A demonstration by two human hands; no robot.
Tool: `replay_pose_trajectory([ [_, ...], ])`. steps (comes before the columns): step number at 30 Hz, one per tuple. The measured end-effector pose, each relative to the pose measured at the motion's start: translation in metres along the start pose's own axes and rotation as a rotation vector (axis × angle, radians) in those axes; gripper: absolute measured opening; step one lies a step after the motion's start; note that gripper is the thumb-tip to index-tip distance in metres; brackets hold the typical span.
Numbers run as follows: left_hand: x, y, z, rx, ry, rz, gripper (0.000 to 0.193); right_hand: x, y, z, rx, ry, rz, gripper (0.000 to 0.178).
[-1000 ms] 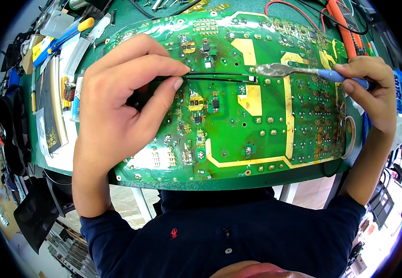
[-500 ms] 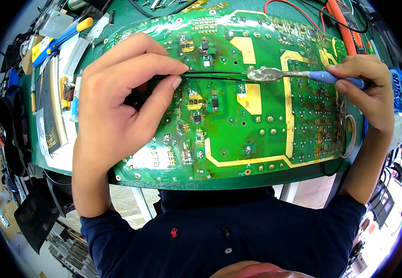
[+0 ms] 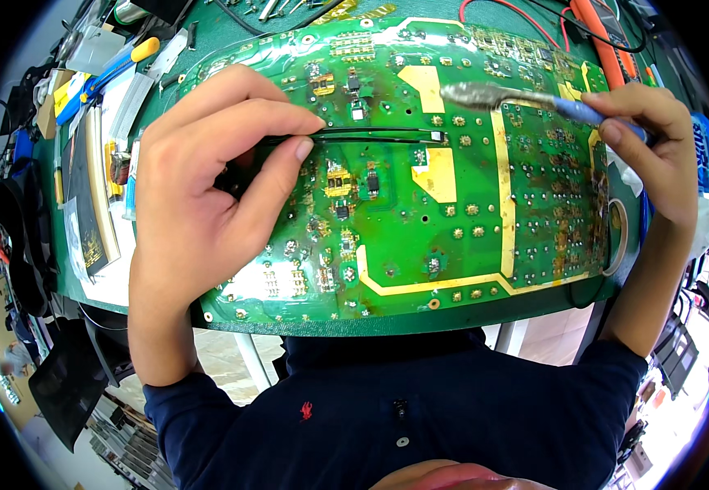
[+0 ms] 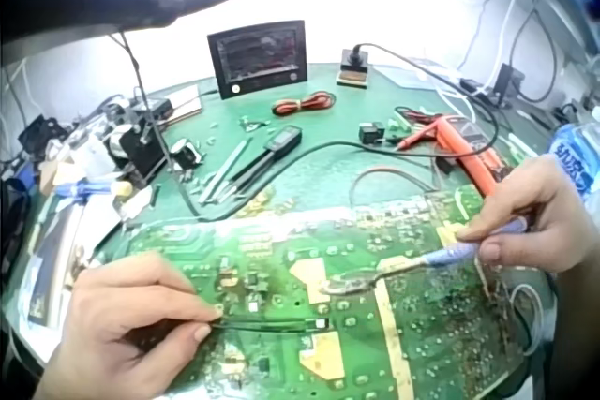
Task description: The person uses a soldering iron and tweezers to work on a large green circuit board. They apply a substance from a tube to the board and carefully position a small component.
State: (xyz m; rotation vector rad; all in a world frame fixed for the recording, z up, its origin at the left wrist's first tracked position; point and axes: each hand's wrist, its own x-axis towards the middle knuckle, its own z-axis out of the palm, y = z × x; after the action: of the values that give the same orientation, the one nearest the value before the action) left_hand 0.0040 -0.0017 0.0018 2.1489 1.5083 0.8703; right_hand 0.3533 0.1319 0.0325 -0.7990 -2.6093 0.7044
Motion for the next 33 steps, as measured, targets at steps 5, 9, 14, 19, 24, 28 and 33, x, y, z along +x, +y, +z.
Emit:
replay_pose_trajectory([
  [5, -0.001, -0.001, -0.001, -0.039, 0.016, -0.044, 0.016, 0.002, 0.001, 0.000, 0.036, 0.011, 0.015, 0.019],
  [9, -0.001, -0.005, -0.001, -0.049, 0.030, -0.029, 0.016, 0.002, 0.001, -0.002, -0.042, -0.009, -0.036, 0.019],
  [14, 0.001, -0.001, -0.005, 0.028, 0.029, -0.026, 0.016, -0.003, 0.001, -0.002, 0.057, -0.029, 0.114, 0.021],
  [19, 0.001, -0.002, -0.005, 0.072, 0.050, 0.000, 0.015, -0.010, 0.008, -0.004, -0.027, -0.009, 0.152, 0.022],
  [24, 0.001, -0.003, -0.004, 0.058, 0.040, -0.011, 0.015, -0.003, -0.006, 0.005, 0.082, -0.044, 0.113, 0.023],
  [28, 0.001, -0.002, -0.005, 0.029, 0.016, -0.033, 0.015, -0.002, -0.008, 0.005, 0.066, -0.045, 0.083, 0.022],
  [33, 0.000, -0.006, -0.005, -0.004, 0.008, -0.021, 0.016, 0.000, -0.008, 0.017, 0.142, 0.002, 0.053, 0.024],
])
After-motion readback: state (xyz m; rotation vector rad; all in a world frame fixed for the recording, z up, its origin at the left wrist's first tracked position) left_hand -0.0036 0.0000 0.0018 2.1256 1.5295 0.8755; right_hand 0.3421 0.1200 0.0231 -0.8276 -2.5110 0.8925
